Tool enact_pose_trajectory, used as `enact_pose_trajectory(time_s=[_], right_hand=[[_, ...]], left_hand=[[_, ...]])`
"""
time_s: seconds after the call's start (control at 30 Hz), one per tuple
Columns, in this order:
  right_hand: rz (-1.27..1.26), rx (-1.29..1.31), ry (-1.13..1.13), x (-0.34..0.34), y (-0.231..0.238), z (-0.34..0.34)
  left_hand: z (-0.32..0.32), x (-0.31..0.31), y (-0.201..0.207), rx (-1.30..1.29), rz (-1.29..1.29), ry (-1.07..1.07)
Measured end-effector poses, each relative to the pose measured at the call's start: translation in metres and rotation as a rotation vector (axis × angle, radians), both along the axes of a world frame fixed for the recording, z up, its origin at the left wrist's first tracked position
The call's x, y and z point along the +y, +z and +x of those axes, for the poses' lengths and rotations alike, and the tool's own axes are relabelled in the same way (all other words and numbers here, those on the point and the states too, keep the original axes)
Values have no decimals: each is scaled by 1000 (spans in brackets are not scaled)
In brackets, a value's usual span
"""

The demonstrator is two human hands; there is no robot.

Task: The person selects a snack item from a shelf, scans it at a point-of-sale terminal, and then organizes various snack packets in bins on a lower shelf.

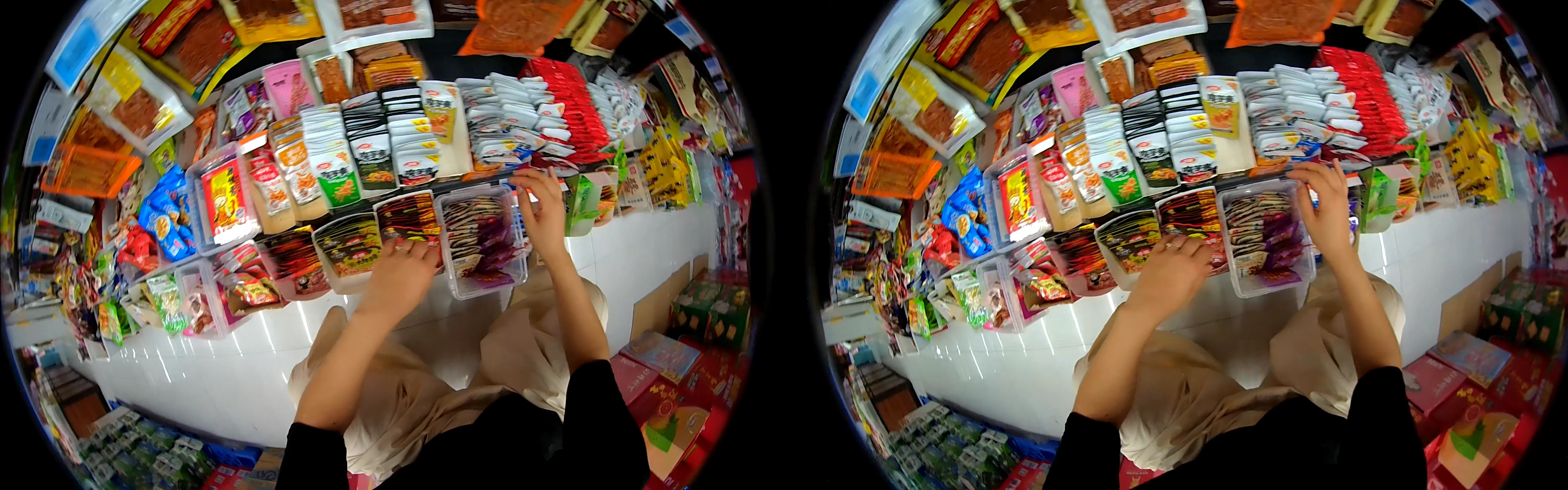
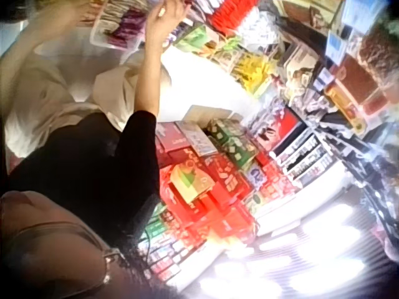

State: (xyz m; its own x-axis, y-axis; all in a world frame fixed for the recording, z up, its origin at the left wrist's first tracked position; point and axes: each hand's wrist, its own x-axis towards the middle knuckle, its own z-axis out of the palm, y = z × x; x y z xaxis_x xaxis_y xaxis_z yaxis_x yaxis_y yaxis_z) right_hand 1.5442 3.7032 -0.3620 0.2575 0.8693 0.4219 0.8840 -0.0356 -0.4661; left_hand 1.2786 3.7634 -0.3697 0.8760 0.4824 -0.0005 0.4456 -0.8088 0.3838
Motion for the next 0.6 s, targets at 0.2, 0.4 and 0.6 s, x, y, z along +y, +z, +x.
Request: enact_pose_trajectory(time_s=[0.2, 0.4, 0.6], right_hand=[[49, -6, -87, -10, -12, 11], [-22, 182, 2, -6, -16, 36], [-132, 122, 157, 15, -16, 24]], left_hand=[[3, -1, -3, 24, 13, -45], [16, -3, 3, 49, -53, -46], [33, -5, 4, 84, -48, -77]])
